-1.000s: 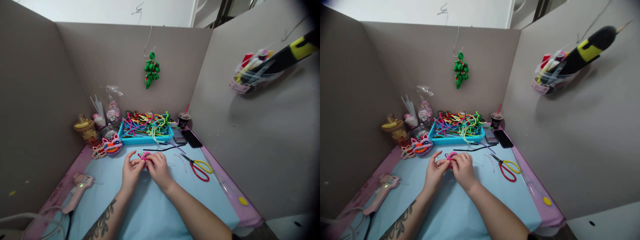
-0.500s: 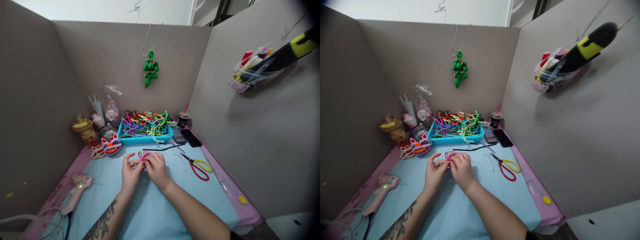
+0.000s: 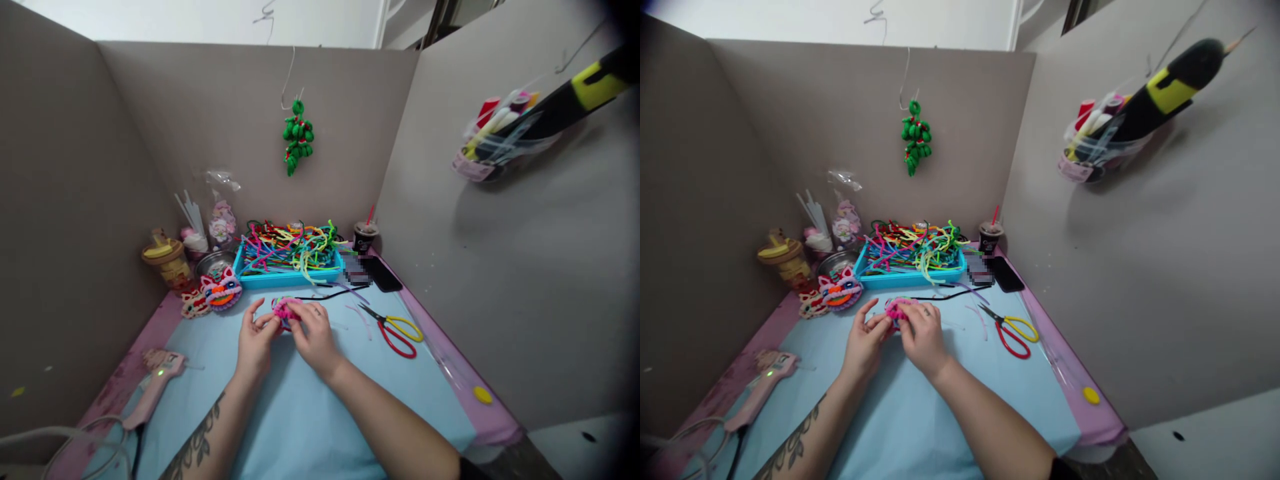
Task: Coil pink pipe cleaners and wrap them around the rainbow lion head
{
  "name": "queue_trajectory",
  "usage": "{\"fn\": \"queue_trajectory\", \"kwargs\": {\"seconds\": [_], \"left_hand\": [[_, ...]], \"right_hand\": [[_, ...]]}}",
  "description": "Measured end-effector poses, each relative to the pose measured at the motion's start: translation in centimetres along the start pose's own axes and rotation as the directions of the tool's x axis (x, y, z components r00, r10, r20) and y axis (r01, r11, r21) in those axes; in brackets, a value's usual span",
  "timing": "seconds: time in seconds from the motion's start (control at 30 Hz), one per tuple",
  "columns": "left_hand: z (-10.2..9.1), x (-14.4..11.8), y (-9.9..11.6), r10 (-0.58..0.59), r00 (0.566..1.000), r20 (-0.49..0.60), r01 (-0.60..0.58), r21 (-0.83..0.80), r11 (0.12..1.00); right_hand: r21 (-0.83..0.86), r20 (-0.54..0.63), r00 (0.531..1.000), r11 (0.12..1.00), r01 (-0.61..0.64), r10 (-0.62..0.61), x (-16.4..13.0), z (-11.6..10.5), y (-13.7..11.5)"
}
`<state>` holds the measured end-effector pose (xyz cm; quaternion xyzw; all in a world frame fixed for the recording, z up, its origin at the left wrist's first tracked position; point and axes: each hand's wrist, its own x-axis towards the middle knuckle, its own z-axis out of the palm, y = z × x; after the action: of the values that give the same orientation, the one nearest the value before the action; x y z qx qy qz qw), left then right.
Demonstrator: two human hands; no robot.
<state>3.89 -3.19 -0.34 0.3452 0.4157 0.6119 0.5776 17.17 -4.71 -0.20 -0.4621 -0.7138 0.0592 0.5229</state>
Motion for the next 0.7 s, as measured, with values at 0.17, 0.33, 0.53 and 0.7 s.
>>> {"fn": "queue_trajectory", "kwargs": {"seconds": [0.17,0.33,0.53,0.7], "left_hand": [[-0.5,0.6,0.2,-0.085,0.995,0.042,0.090,-0.128,0.988],[-0.7,0.7,0.4,-0.128,0.988,0.082,0.141,-0.191,0.971],[-0.5,0.4,0.4,-0.166,0.979,0.121,0.189,-0.218,0.957],[-0.5,0.4,0.1,-0.173,0.980,0.097,0.190,-0.219,0.957]], "right_hand": [[0.116,-0.180,0.981,0.992,-0.056,0.077,0.2,-0.6,0.8],[0.273,-0.054,0.987,0.953,-0.131,0.151,0.4,-1.0,1.8],[0.386,0.060,0.991,0.912,-0.137,0.124,0.4,-0.6,1.7],[0.408,0.105,0.977,0.888,-0.211,0.184,0.1,-0.1,1.2]]}}
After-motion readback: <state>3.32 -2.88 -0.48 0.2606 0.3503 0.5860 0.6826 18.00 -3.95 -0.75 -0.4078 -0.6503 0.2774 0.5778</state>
